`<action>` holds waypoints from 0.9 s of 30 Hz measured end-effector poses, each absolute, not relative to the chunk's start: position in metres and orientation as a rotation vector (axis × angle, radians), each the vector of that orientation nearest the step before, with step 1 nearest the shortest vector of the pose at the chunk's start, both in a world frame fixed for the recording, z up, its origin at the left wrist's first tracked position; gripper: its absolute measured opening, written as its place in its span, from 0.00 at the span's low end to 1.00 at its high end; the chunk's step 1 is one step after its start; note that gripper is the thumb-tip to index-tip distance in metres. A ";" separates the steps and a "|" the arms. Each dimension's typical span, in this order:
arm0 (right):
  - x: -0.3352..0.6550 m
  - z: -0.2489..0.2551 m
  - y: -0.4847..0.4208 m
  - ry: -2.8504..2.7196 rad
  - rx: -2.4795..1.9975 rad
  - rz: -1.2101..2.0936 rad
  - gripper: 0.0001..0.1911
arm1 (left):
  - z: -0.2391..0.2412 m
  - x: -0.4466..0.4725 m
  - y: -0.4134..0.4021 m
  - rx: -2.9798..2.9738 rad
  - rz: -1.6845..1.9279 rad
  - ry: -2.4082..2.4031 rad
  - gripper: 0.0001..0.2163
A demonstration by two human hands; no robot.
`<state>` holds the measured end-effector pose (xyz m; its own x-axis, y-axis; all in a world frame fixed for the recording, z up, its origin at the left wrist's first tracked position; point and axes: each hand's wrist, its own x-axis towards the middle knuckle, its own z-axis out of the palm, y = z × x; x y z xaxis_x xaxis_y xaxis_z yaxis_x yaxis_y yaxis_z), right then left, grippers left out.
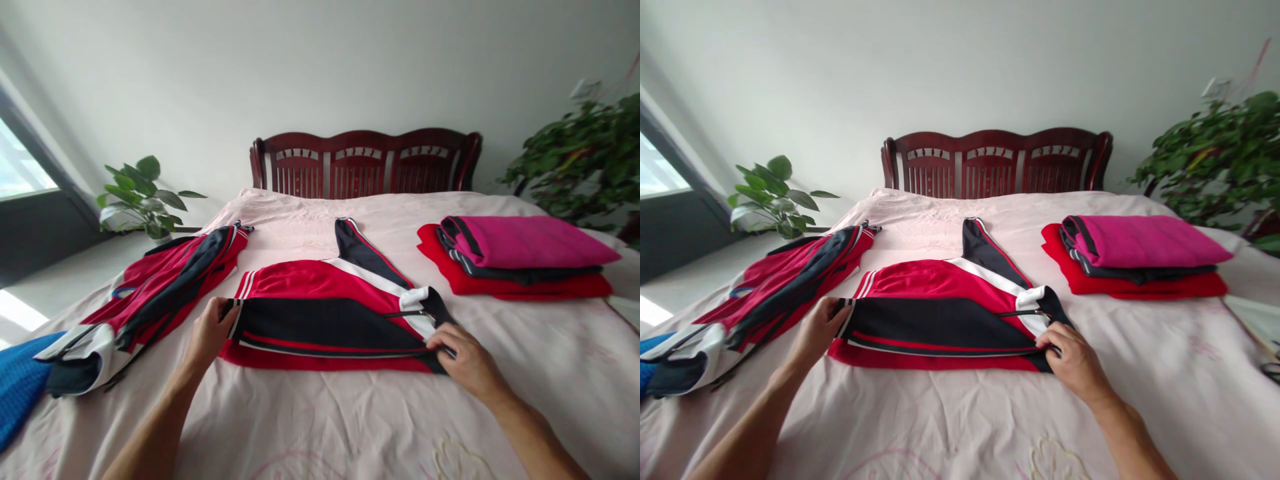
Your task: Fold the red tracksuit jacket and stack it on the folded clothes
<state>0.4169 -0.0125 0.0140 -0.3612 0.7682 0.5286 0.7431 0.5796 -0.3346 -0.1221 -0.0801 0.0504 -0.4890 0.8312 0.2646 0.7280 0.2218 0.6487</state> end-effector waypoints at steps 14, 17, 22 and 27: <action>0.413 0.020 -0.016 -2.164 -1.339 0.122 0.11 | 0.042 -0.130 -0.083 1.522 0.781 2.438 0.19; 0.414 0.024 -0.016 -2.173 -1.373 0.321 0.11 | 0.039 -0.134 -0.083 1.507 0.653 2.463 0.21; 0.427 0.030 -0.017 -1.921 -1.386 0.817 0.16 | 0.031 -0.141 -0.078 1.531 0.650 2.552 0.32; 0.432 0.031 0.019 -1.597 -1.667 0.638 0.27 | 0.030 -0.152 -0.058 1.393 0.745 2.385 0.45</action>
<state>0.4320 0.0192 0.0315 0.1058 0.9857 0.1312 0.6239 0.0369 -0.7807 -0.1519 -0.0576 0.0299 -0.4958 0.8682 0.0178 0.7241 0.4020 0.5605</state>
